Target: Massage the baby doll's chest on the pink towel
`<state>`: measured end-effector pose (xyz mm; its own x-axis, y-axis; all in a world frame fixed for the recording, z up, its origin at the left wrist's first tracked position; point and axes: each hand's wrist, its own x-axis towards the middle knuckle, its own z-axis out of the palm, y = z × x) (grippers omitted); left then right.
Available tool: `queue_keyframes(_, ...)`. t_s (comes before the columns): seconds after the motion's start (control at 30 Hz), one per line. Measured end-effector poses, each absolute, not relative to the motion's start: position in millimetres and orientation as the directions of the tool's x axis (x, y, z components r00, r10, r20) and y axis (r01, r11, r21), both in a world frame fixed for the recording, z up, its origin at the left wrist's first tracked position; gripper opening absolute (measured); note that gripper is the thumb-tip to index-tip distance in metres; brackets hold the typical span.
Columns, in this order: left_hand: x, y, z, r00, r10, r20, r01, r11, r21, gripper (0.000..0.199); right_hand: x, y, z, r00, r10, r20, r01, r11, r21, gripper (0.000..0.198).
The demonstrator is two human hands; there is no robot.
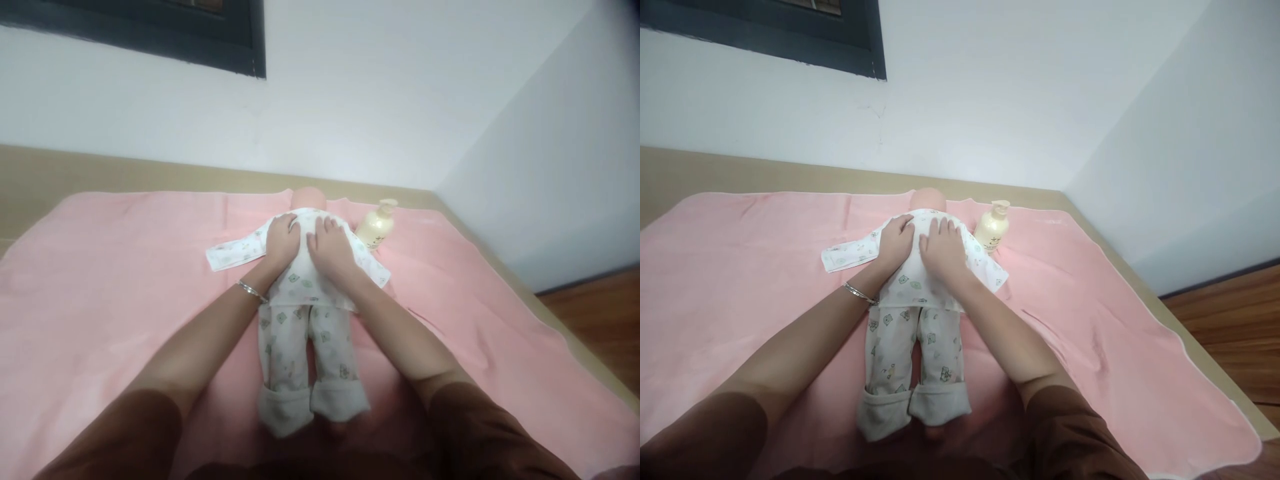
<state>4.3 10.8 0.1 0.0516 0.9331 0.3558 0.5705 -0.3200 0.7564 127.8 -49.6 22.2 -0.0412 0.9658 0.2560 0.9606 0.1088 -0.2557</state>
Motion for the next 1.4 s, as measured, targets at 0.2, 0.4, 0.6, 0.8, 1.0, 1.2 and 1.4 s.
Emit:
queue_keyframes(0.2, 2.2, 12.1, -3.7, 0.015, 0.941, 0.337, 0.498, -0.299, 0.814, 0.039, 104.9, -67.8, 17.0, -0.257, 0.912, 0.321, 0.932, 0.321, -0.166, 0.056)
queue_keyframes(0.4, 1.6, 11.1, -4.9, 0.003, 0.940, 0.342, 0.492, -0.299, 0.818, 0.043, 129.3, -44.2, 27.3, -0.283, 0.927, 0.245, 0.879, 0.353, -0.320, 0.053)
queue_keyframes(0.6, 2.7, 9.7, -3.0, 0.013, 0.940, 0.340, 0.517, -0.297, 0.803, 0.040, 138.4, -35.1, 28.4, -0.139, 0.968, 0.209, 0.915, 0.206, -0.346, 0.061)
queue_keyframes(0.8, 2.2, 11.4, -5.2, -0.002, 0.942, 0.334, 0.498, -0.289, 0.818, 0.038, 108.5, -67.3, 19.5, -0.196, 0.919, 0.342, 0.937, 0.278, -0.213, 0.057)
queue_keyframes(1.0, 2.1, 9.5, -4.6, 0.002, 0.941, 0.337, 0.504, -0.292, 0.813, 0.039, 117.0, -58.1, 24.4, -0.306, 0.911, 0.277, 0.886, 0.379, -0.269, 0.054)
queue_keyframes(1.2, 4.5, 10.4, 8.7, 0.233, 0.905, 0.357, 0.728, -0.406, 0.553, 0.045, 146.8, -25.5, 24.9, -0.159, 0.964, 0.213, 0.887, 0.234, -0.397, 0.062)
queue_keyframes(1.4, 20.2, -23.6, 19.2, 0.299, 0.895, 0.331, 0.854, -0.405, 0.325, 0.052, 153.6, -19.4, 21.1, -0.083, 0.969, 0.233, 0.899, 0.174, -0.401, 0.058)
